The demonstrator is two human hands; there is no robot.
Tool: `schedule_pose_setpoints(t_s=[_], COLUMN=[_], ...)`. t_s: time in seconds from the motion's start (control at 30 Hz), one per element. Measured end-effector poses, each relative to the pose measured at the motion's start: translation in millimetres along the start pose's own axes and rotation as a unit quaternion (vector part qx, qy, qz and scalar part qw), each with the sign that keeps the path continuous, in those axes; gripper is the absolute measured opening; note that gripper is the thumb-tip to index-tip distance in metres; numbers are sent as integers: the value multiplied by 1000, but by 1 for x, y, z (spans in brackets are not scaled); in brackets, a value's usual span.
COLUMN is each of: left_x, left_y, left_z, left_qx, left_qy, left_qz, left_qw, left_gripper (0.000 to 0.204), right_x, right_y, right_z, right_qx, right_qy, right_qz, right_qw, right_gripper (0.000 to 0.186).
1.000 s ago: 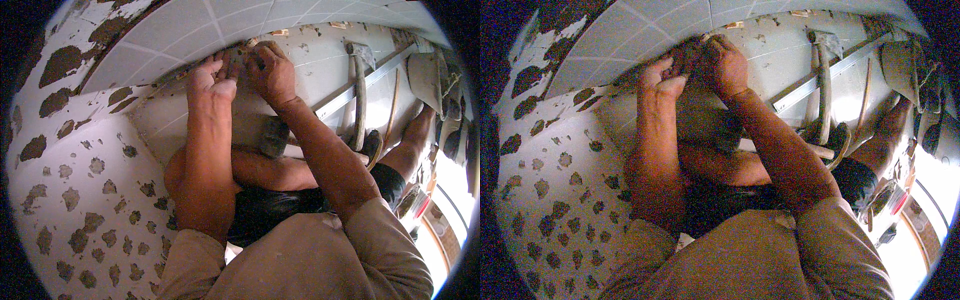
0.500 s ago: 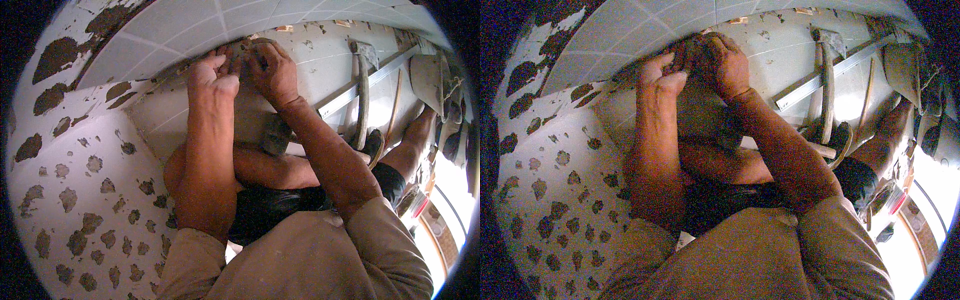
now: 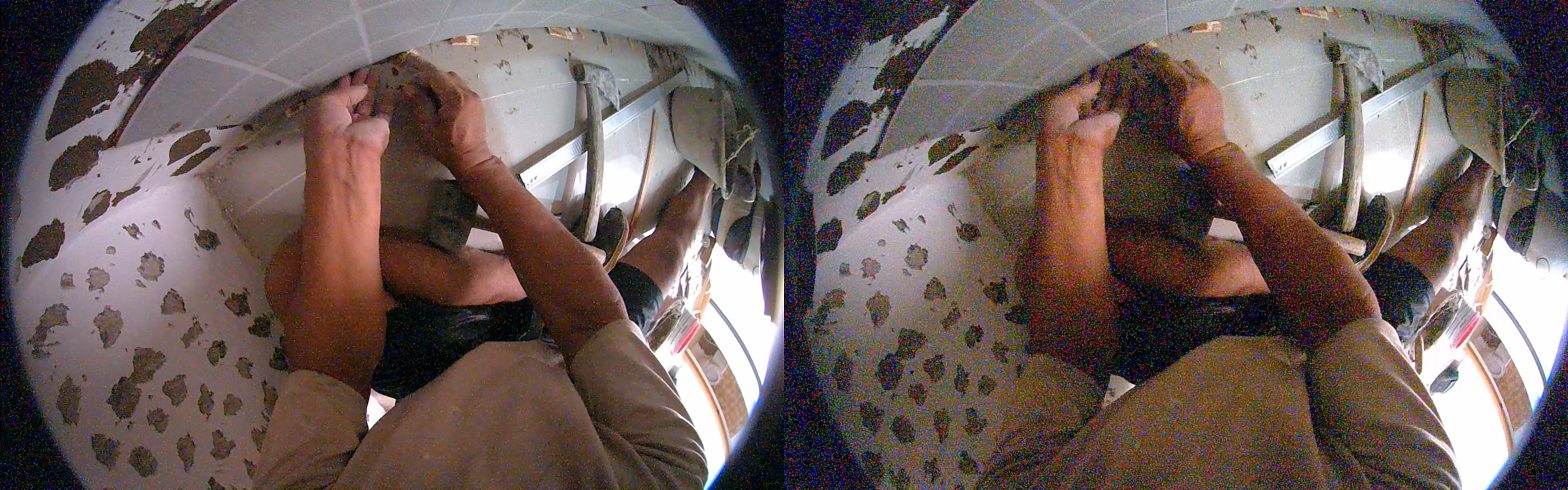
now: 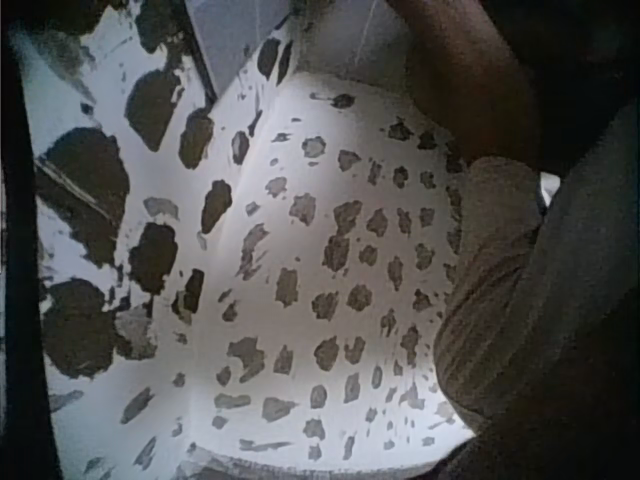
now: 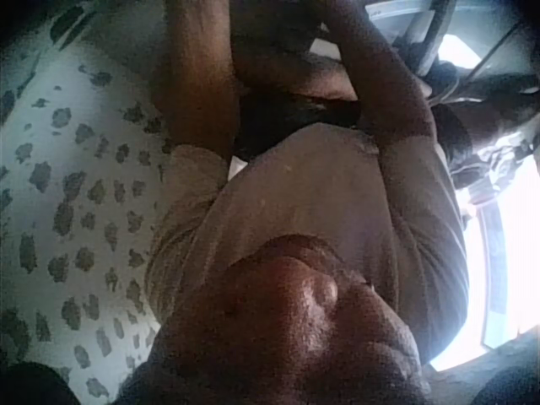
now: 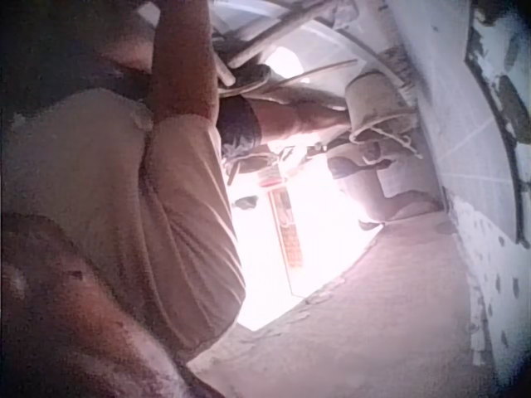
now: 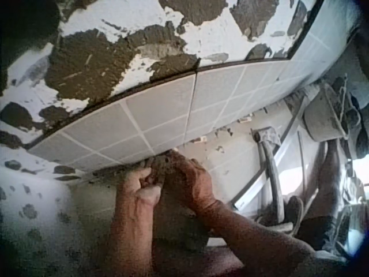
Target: The person installs tiles on a wall by placing tile spacers, positioning a tile, and tapping it into place with a rubber mallet. They then use a scraper to remove excess mortar from the wall surface.
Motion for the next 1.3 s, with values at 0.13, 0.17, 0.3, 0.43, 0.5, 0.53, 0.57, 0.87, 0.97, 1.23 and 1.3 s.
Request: schedule_pose_setpoints(t_s=[0.13, 0.17, 0.3, 0.43, 0.5, 0.53, 0.57, 0.87, 0.97, 1.23, 1.3], left_x=[2, 1, 2, 2, 0, 1, 2, -1, 11, 7, 10], left_y=[10, 14, 13, 14, 20, 21, 21, 51, 44, 43, 39], left_z=[-5, -8, -13, -18, -20, -24, -29, -49, -45, -44, -43], left_qx=[-27, -33, -15, -1, -21, 1, 24, -64, -94, -74, -67], left_qy=[34, 46, 35, 47, 36, 46, 55, 128, 136, 147, 147], left_qz=[32, 11, 27, 51, 78, 98, 118, 201, 232, 261, 258], left_qw=[999, 998, 999, 998, 996, 994, 991, 969, 958, 951, 952], left_gripper=[44, 43, 41, 34, 31, 32, 32, 56, 66, 74, 75], right_x=[0, 0, -5, -16, -17, -19, -21, 12, 5, 11, 11], right_y=[-10, -8, -2, 9, 14, 16, 15, -14, -12, -18, -18], right_z=[0, 1, 3, 2, 3, 5, 4, 2, 0, 1, 3], right_qx=[27, 26, 8, -8, -26, -43, -43, 14, 2, 15, 13], right_qy=[23, 25, 14, -71, -68, -67, -66, 72, 133, 126, 138], right_qz=[66, 66, 18, -98, -116, -133, -134, 122, 191, 211, 186], right_qw=[997, 997, 1000, 993, 991, 988, 988, 990, 973, 969, 973], right_gripper=[20, 20, 21, 30, 32, 35, 35, 19, 15, 20, 18])
Point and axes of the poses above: each hand's wrist, its own z-axis towards the middle knuckle, its own y-axis out of the palm, x = y × z, the point moved 8 cm from there along z, towards the middle knuckle, and after that the axes turned 11 degrees about -x, right-handed, at the moved point
